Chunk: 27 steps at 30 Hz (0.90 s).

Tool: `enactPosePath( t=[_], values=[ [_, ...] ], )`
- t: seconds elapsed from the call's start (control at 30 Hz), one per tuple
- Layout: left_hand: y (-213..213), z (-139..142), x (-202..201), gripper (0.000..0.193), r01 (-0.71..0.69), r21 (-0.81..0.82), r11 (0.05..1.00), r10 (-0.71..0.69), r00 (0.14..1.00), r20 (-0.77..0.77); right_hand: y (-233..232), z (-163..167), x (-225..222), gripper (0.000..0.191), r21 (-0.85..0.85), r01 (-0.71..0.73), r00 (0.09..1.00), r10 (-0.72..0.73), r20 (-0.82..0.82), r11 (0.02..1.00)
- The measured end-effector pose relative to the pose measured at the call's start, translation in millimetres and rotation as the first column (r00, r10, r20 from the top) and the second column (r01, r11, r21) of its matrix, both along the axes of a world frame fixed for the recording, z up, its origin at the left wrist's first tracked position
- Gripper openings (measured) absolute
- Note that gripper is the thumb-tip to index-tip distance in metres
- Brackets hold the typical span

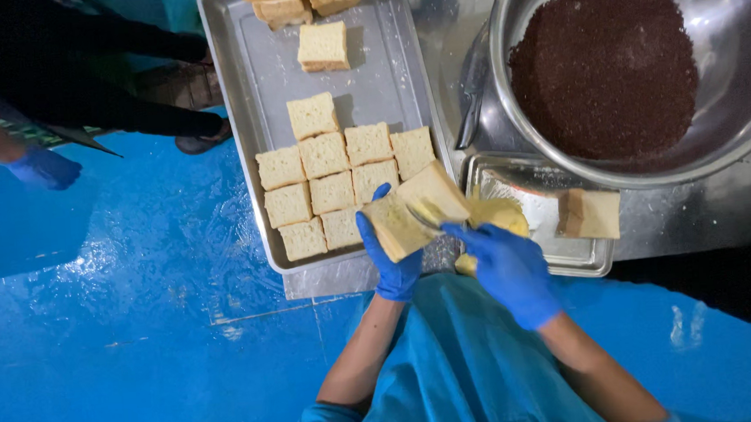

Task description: The person spreads a yellow filling from a small tray onto a slice of bread using a spoon, presses a second bread slice on top to form a sandwich, dips the sandwich edges into a large bowl of dark sprinkles, and places the finished sandwich on a metal tray with other completed sandwiches.

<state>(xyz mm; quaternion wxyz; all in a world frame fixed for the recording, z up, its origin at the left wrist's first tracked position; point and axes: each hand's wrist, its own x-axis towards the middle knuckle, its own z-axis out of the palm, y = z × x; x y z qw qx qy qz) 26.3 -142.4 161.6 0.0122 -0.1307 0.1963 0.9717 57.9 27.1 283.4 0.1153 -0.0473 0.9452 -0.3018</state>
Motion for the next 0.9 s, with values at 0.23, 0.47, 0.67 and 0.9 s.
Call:
enactPosePath(
  t=[0.23,0.47,0.67,0.9],
  values=[
    [2,4,13,0.067,-0.047,-0.006,0.999,0.047,0.999,-0.011,4,1,10,0.05,-0.021,-0.141,0.986,0.138,-0.097,0.99],
    [12,-3,19,0.065,-0.041,-0.09,0.995,0.044,0.999,0.031,15,6,17,0.052,0.356,-0.07,0.962,0.157,-0.222,0.932],
    [14,0,21,0.065,-0.064,-0.144,0.987,0.072,0.996,0.054,18,9,25,0.055,0.43,-0.153,0.934,0.273,-0.231,0.89],
    [26,-6,30,0.067,-0.026,-0.161,0.987,0.046,0.992,0.118,18,6,28,0.044,0.304,-0.095,0.964,0.164,-0.21,0.948]
  ],
)
